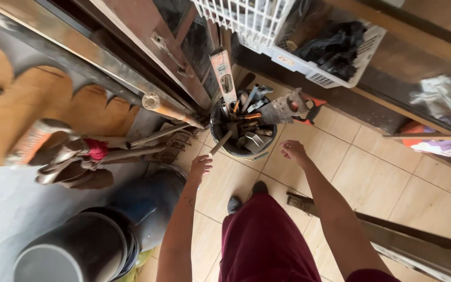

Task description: Organizing various household tools and items into a basket.

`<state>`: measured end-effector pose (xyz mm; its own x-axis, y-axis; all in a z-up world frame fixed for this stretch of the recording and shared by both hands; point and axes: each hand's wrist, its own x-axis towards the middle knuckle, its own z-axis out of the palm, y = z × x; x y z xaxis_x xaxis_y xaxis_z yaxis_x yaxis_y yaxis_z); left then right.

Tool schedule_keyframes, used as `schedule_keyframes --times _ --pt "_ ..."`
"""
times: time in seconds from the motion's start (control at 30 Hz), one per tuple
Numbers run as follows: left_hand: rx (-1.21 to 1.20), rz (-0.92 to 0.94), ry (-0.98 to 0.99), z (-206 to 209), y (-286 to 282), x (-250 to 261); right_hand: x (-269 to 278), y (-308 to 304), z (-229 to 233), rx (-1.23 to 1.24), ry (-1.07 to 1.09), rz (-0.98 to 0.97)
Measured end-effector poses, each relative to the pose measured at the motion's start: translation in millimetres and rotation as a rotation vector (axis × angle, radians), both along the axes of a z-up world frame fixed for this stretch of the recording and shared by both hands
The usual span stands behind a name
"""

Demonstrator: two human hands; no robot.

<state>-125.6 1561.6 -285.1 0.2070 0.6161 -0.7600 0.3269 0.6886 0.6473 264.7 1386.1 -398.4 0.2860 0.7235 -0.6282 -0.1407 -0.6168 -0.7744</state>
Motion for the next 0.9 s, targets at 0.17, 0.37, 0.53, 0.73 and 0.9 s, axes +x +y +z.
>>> schedule_keyframes --times 0.17,0.37,0.53,0.73,0.9 --pt "0.151 0.018 0.042 -41 19 14 -6 13 -72 -0.072 -0.061 -0.024" --pt "0.189 0.004 0.061 -119 50 18 -4 33 -150 -0.18 -0.101 -0.078" --pt "-0.054 -0.088 0.176 -180 77 13 2 42 -229 -0.18 -0.125 -0.094" --pt "-0.254 -0.146 -0.009 -246 98 23 -1 52 -269 -0.358 -0.378 -0.105" --pt "-0.15 -0.142 -0.008 -298 101 30 -8 61 -271 -0.318 -0.305 -0.286"
